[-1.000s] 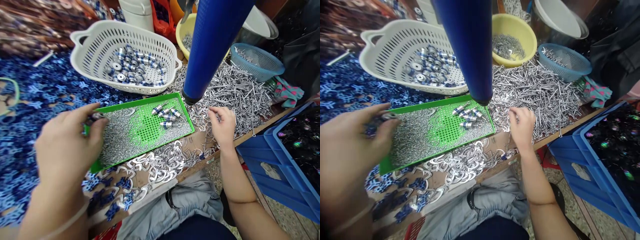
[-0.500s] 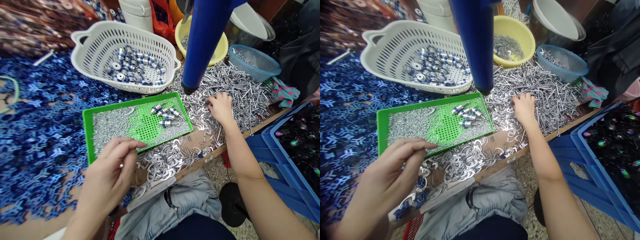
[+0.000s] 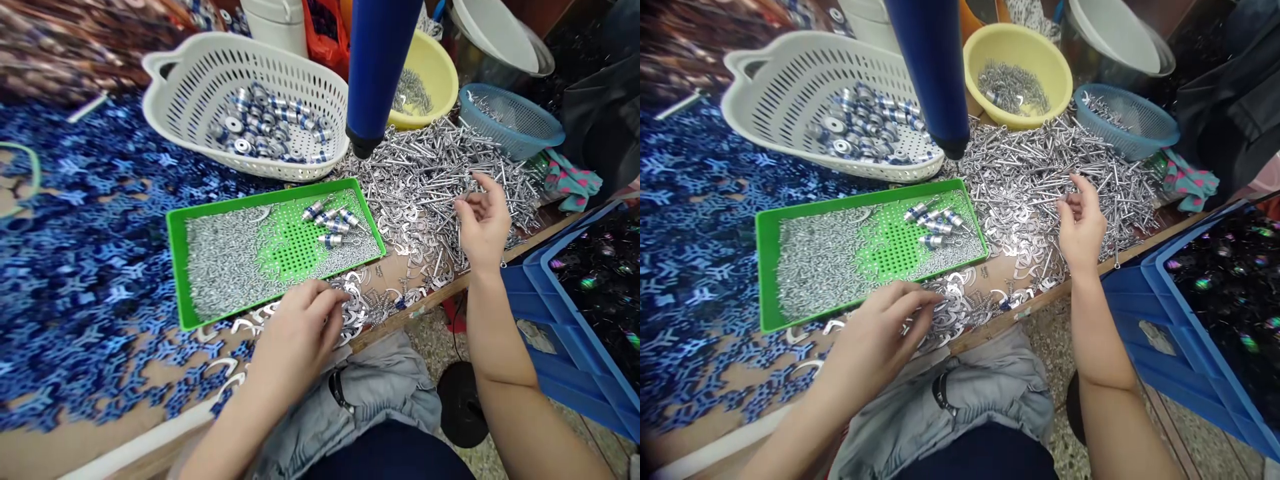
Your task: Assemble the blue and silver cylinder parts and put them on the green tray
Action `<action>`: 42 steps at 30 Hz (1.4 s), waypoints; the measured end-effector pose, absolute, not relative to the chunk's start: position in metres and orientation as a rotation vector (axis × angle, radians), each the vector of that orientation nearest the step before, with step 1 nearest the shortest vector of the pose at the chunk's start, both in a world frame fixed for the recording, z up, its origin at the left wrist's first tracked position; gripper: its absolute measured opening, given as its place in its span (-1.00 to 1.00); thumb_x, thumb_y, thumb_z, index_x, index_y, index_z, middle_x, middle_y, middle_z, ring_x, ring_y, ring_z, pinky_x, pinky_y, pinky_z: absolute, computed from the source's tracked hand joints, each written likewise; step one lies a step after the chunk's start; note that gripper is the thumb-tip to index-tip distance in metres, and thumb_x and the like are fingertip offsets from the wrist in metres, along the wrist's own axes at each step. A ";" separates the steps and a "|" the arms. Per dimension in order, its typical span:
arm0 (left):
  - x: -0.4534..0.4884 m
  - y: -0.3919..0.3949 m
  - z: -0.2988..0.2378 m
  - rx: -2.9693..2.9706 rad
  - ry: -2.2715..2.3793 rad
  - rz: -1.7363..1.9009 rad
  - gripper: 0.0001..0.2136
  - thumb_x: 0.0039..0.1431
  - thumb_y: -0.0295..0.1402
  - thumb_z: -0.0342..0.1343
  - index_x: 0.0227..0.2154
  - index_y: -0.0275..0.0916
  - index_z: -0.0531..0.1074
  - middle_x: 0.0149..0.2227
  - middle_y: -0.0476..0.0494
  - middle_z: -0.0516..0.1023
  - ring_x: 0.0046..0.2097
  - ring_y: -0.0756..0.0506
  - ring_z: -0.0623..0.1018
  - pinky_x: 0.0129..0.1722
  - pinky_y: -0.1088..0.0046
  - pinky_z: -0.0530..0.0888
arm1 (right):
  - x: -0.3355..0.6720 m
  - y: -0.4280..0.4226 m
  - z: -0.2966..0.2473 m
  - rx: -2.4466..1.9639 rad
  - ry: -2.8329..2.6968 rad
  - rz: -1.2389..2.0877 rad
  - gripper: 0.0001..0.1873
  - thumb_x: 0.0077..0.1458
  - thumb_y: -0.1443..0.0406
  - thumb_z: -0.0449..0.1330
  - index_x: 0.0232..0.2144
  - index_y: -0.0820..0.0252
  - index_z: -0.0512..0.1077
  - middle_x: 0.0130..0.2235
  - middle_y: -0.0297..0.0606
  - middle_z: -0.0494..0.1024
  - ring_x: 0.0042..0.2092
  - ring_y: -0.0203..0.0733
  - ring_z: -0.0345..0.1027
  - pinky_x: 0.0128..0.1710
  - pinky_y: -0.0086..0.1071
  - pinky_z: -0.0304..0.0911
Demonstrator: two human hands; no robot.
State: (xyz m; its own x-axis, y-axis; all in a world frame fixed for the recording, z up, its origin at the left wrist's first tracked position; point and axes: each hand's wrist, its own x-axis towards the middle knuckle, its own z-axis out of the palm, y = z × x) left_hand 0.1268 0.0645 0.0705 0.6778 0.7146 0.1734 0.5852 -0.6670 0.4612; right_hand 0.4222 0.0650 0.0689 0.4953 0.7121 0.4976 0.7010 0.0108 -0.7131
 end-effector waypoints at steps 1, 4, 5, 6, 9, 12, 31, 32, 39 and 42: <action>0.132 0.063 0.068 2.572 1.029 0.459 -0.80 0.22 -0.43 -0.09 -0.32 -0.30 0.45 -0.34 -0.19 0.47 -0.31 -0.12 0.44 -0.34 0.35 0.41 | 0.420 0.062 0.069 -1.664 -1.161 0.012 -0.64 0.08 0.33 0.11 -0.03 0.08 0.27 -0.33 -0.28 0.47 -0.26 -0.20 0.41 -0.28 -0.28 0.34; 0.148 0.060 0.060 2.720 1.076 0.387 -0.81 0.20 -0.45 -0.06 -0.31 -0.32 0.47 -0.34 -0.22 0.48 -0.33 -0.15 0.43 -0.35 0.32 0.41 | 0.405 0.050 0.068 -1.591 -1.004 0.015 -0.75 0.11 0.26 0.12 -0.13 0.09 0.30 -0.34 -0.29 0.48 -0.29 -0.22 0.43 -0.31 -0.29 0.35; 0.153 0.059 0.058 2.759 1.080 0.358 -0.82 0.19 -0.46 -0.05 -0.32 -0.32 0.48 -0.35 -0.22 0.48 -0.34 -0.15 0.43 -0.36 0.32 0.41 | 0.396 0.044 0.067 -1.586 -0.980 0.024 -0.78 0.10 0.23 0.14 -0.17 0.09 0.31 -0.33 -0.29 0.48 -0.29 -0.23 0.43 -0.30 -0.29 0.35; 0.159 0.059 0.055 2.789 1.078 0.317 -0.82 0.18 -0.48 -0.03 -0.32 -0.31 0.48 -0.37 -0.21 0.48 -0.34 -0.16 0.44 -0.36 0.33 0.41 | 0.387 0.037 0.066 -1.594 -0.975 0.046 -0.80 0.09 0.23 0.16 -0.21 0.10 0.32 -0.31 -0.28 0.48 -0.28 -0.23 0.42 -0.26 -0.29 0.34; 0.178 0.060 0.052 2.844 1.039 0.144 -0.77 0.15 -0.54 -0.01 -0.16 -0.31 0.46 -0.40 -0.19 0.51 -0.35 -0.15 0.49 -0.39 0.36 0.42 | 0.356 0.013 0.057 -1.614 -1.003 0.283 -0.83 0.10 0.25 0.16 -0.23 0.11 0.33 -0.29 -0.28 0.47 -0.25 -0.24 0.40 -0.20 -0.29 0.31; 0.195 0.066 0.057 2.833 1.029 -0.031 -0.64 0.14 -0.60 -0.04 0.01 -0.33 0.36 -0.38 -0.20 0.54 -0.34 -0.17 0.54 -0.45 0.39 0.42 | 0.336 -0.006 0.046 -1.638 -1.006 0.456 -0.85 0.17 0.27 0.06 -0.18 0.12 0.31 -0.33 -0.32 0.42 -0.32 -0.30 0.34 -0.28 -0.37 0.29; 0.156 0.047 0.076 2.439 0.731 0.835 -0.91 0.23 -0.43 -0.01 -0.27 -0.28 0.37 -0.38 -0.10 0.52 -0.35 -0.02 0.52 -0.35 0.54 0.43 | 0.310 -0.015 0.066 -1.263 -0.818 1.424 -0.71 0.10 0.13 0.14 -0.53 0.18 0.30 -0.62 -0.51 0.07 -0.59 -0.43 -0.12 -0.60 -0.48 -0.14; 0.156 0.047 0.076 2.409 0.733 0.803 -0.90 0.24 -0.42 -0.04 -0.30 -0.27 0.36 -0.41 -0.08 0.49 -0.38 -0.01 0.50 -0.40 0.54 0.42 | 0.308 -0.015 0.066 -1.246 -0.827 1.421 -0.72 0.12 0.13 0.12 -0.52 0.17 0.30 -0.61 -0.51 0.06 -0.59 -0.43 -0.13 -0.60 -0.47 -0.14; 0.158 0.047 0.074 1.957 1.003 0.522 -0.70 0.29 -0.31 -0.23 -0.55 -0.21 0.22 -0.63 0.06 0.29 -0.58 0.02 0.33 -0.57 0.53 0.24 | 0.298 -0.016 0.065 -1.491 -1.353 0.666 -0.92 0.16 0.33 0.07 -0.35 0.13 0.36 -0.45 -0.38 0.34 -0.40 -0.32 0.20 -0.40 -0.44 0.12; 0.157 0.049 0.073 1.714 1.069 0.431 -0.66 0.28 -0.22 -0.24 -0.57 -0.21 0.22 -0.61 0.04 0.33 -0.54 0.00 0.36 -0.52 0.51 0.28 | 0.307 -0.012 0.055 -1.627 -1.402 0.429 -0.87 0.15 0.34 0.07 -0.22 0.10 0.37 -0.37 -0.31 0.44 -0.35 -0.26 0.30 -0.35 -0.39 0.19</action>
State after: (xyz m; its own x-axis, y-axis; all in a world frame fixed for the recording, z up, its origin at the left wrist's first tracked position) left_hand 0.1571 0.0488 0.0732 0.5409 0.8169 -0.2003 0.4499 -0.0797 0.8895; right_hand 0.3068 -0.0121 0.0548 0.2918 0.9111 0.2913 0.5924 0.0670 -0.8029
